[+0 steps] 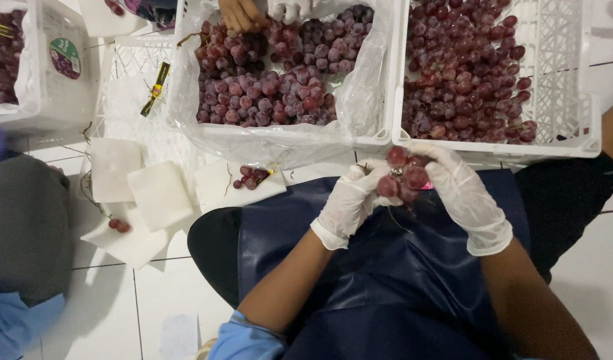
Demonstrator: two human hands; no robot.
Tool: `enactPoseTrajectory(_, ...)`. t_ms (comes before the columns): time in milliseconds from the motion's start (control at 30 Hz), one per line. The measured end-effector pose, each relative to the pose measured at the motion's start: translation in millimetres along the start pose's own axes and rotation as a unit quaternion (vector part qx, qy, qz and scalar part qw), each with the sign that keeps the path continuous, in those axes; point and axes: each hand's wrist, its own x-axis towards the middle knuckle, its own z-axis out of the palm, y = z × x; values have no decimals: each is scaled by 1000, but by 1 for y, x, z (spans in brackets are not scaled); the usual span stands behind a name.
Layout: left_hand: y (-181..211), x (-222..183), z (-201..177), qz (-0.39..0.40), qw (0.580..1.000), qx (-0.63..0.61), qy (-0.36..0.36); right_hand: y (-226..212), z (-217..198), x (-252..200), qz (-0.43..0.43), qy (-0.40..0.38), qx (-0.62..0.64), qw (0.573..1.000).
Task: The person sorts grapes by hand and using a knife, moving clusters from one crate to another while seated on the floor.
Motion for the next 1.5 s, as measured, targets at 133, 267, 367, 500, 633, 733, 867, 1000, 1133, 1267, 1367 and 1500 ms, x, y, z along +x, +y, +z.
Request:
enactPoseTrajectory(133, 5, 5, 4, -4, 998, -19, -56, -2, -9, -1, 0, -28, -8, 1000)
enactPoseTrajectory(267, 4, 3, -3, -23, 998, 6, -62, -1, -9, 0, 71, -24, -52, 996)
enactPoseTrajectory(367, 8, -2, 1, -28, 996, 57, -68, -2, -7, 4, 105, -12, 25, 994)
enactPoseTrajectory(500, -1, 9, -9, -23, 987, 151, -42, 0, -1, 6, 137, 12, 87, 987)
enactPoseTrajectory(633, -10, 19, -17, -41, 992, 114, -32, -14, 5, 1, 98, -30, 38, 994)
enactPoseTrajectory(733, -10, 18, -18, -55, 994, 88, -23, -5, 5, 0, 149, -26, -22, 988)
enactPoseTrajectory(867, -11, 19, -20, -52, 986, 158, -8, 2, 0, -1, 140, -28, -64, 988)
enactPoseTrajectory(1000, -11, 23, -23, -51, 979, 199, 1, 10, 4, -3, -170, 9, -372, 913)
enactPoseTrajectory(1133, -13, 26, -22, -55, 977, 205, -13, 9, 6, -7, -124, -2, -300, 946)
enactPoseTrajectory(1267, 5, 9, -4, -73, 991, 113, -3, 23, 5, -22, -21, 42, -243, 969)
enactPoseTrajectory(1367, -3, 13, -6, -87, 993, 76, -16, 27, 7, -25, -15, 71, -226, 971)
enactPoseTrajectory(1500, -2, 7, -4, -90, 994, 65, -24, 10, 7, -24, 40, 86, -154, 983)
